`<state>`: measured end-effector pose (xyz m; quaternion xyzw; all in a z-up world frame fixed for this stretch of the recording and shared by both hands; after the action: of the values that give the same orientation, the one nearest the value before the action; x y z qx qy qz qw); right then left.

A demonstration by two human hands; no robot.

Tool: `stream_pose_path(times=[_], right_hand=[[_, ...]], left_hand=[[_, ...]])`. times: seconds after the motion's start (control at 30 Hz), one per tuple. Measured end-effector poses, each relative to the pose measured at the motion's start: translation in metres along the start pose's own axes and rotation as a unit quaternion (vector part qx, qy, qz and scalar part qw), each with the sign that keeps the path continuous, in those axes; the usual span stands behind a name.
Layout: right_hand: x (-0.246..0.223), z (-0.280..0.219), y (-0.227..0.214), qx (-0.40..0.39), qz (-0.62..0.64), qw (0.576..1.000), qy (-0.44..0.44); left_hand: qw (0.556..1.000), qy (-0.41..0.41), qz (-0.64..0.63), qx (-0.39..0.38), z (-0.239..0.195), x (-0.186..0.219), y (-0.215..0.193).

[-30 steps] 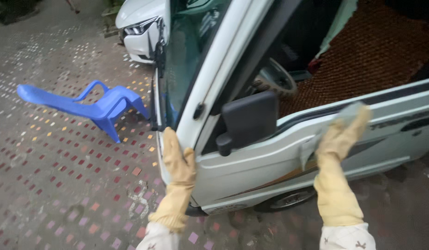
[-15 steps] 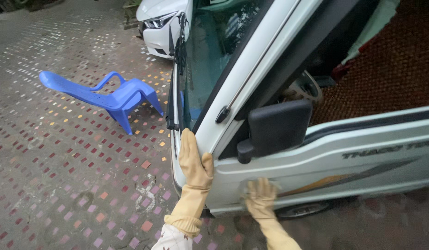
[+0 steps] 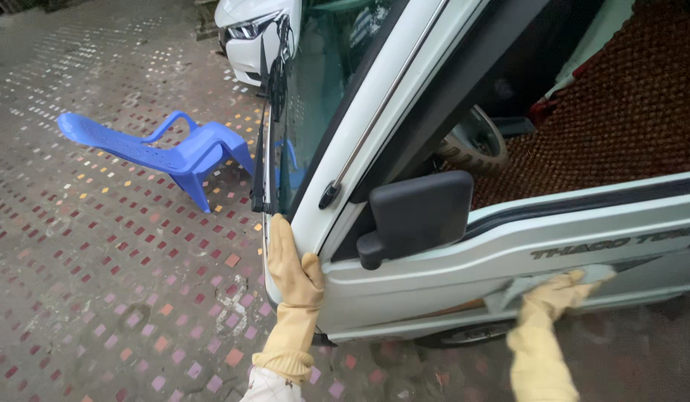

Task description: The person wipes the front windshield and hood of a white van using a gray cloth. They clean the windshield wipers, the area around the 'THACO' and 'TOWNER' logos, and the side of the vehicle near the driver's door.

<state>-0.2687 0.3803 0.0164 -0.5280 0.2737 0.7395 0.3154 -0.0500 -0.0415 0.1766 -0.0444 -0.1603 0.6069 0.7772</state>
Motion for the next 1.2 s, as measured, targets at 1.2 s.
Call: stream_pose_path(times=[1.2], right_hand=[[0.181, -0.168, 0.001, 0.058, -0.302, 0.936, 0.17]], left_hand=[[0.976, -0.072, -0.17, -0.116, -0.035, -0.056, -0.08]])
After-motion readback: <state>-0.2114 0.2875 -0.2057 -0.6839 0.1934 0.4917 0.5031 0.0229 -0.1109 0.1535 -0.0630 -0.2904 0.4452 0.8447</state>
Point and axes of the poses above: each hand's wrist, its own z-axis towards the middle knuckle, its own y-axis out of the palm, x = y × z, the point moved 3 cm from there along z, towards the middle knuckle, and after that the axes turned 9 degrees about y, right-handed, at the moved point
